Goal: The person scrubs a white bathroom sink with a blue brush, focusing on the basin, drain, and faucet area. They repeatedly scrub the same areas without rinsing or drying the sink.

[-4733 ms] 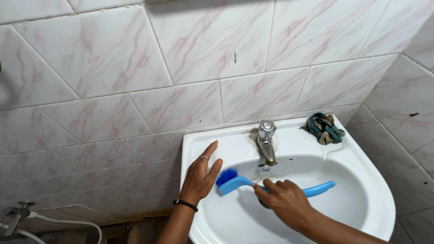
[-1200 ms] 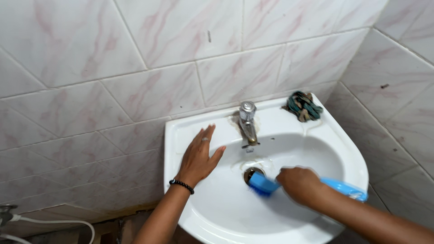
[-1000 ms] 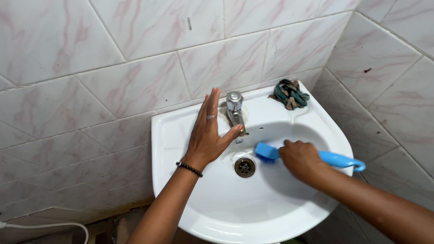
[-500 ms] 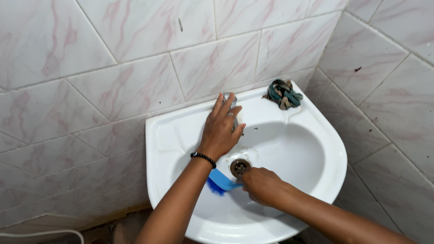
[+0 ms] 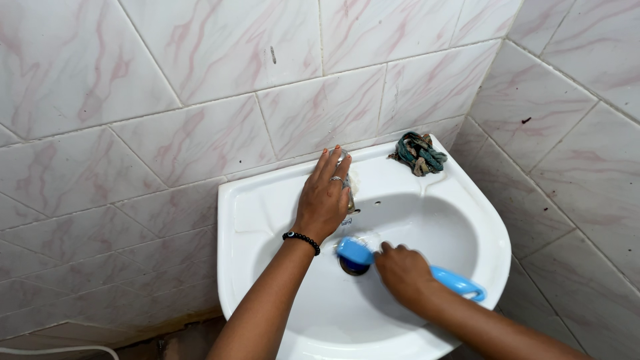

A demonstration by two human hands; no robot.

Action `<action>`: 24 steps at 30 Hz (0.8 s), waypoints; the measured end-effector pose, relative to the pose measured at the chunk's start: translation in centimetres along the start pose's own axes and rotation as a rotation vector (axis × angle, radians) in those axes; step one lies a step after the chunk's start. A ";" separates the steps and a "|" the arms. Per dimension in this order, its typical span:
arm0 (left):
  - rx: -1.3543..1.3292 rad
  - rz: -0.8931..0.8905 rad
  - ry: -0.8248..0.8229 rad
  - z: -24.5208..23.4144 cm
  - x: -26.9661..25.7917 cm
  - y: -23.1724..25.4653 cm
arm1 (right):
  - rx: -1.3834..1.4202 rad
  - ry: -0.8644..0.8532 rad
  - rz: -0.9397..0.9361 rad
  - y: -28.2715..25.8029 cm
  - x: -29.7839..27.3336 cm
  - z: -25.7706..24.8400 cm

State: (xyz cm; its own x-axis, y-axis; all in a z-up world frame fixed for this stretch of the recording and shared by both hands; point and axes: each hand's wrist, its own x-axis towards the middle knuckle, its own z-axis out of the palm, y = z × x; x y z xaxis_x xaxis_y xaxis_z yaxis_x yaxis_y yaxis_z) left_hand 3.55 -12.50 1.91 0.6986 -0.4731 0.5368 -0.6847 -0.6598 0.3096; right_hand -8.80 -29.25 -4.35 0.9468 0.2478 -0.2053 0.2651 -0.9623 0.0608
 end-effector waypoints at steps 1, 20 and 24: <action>-0.005 0.002 0.016 0.2 -0.2 0.1 | 0.018 -0.011 -0.023 -1.0 -0.2 0.3; 0.015 -0.049 0.018 1.2 -0.7 0.1 | -0.054 -0.049 0.088 2.0 0.0 -0.5; 0.022 -0.033 0.044 1.2 -0.9 0.0 | 0.014 -0.006 -0.012 0.2 -0.5 -0.3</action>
State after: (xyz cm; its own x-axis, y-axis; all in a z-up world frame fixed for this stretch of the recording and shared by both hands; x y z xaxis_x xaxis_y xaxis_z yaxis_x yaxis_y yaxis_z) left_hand 3.15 -12.82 0.50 0.7102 -0.4253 0.5610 -0.6567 -0.6875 0.3101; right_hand -9.15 -29.50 -3.96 0.9426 0.2586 -0.2115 0.2737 -0.9608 0.0451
